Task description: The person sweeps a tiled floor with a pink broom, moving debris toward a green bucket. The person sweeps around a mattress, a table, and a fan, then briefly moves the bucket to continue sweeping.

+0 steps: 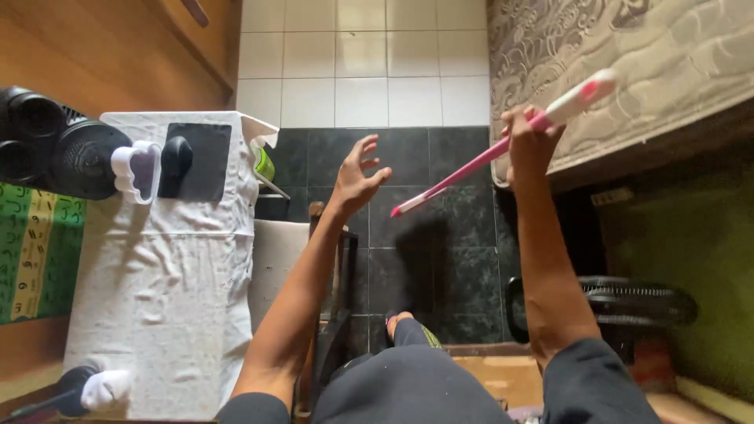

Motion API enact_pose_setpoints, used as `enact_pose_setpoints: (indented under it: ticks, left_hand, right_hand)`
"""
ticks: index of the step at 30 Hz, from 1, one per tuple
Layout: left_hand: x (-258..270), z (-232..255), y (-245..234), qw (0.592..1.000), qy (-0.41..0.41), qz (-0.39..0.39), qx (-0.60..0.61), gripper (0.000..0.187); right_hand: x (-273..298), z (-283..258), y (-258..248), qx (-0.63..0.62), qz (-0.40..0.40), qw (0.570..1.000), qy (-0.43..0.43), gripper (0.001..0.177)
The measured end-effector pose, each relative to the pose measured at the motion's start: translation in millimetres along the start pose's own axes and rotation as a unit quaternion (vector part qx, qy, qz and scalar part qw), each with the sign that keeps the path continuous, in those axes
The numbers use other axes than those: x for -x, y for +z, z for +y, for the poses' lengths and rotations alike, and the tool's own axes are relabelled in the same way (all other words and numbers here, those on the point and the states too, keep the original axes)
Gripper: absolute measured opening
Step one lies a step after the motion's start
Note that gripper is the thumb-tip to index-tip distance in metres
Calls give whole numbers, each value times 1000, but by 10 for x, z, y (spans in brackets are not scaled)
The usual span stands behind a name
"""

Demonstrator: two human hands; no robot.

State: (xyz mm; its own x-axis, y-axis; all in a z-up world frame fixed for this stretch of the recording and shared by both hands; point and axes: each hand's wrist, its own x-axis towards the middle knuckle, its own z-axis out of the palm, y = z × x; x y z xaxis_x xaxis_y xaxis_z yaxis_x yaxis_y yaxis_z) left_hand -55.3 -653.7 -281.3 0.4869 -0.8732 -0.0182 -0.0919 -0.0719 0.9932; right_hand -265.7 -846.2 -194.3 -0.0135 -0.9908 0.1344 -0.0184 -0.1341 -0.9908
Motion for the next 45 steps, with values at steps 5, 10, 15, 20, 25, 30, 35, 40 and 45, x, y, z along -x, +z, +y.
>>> enact_pose_setpoints:
  ticks: [5,10,15,20,25,30,35,40,45]
  left_hand:
    - [-368,-263,97,998,-50,39,-3,72]
    - [-674,-236,197,997,-68,43,2,72]
    - [-980,-313,246,991,-113,62,38,61]
    - [-1364,-1140,283,976,-198,74,47,46]
    - [-2072,-1985,337,970,-203,119,55,26]
    - [-3164,-2135,157,938,-251,238,18,6]
    - [-4280,-1776,274,946,-227,221,70,10]
    - [-5452,-1502,266,942,-227,219,118,12]
    - [-6766,-1743,-28,953,-228,188,68,17]
  right_hand:
    - [-365,643,127,3,-27,999,34,32]
    - [-656,691,198,-10,-32,999,-1,30]
    - [-1176,843,150,59,-142,988,2,33]
    - [-1698,1456,67,177,-236,955,6,38]
    - [-2399,1255,286,122,-210,965,94,45]
    - [-4098,1983,261,-129,-80,984,-93,44]
    - [-5097,1142,927,-154,73,985,-29,38]
    - [-6026,1212,1604,-211,-11,977,3,22]
    - [-6671,1128,2789,13,-224,974,-8,53]
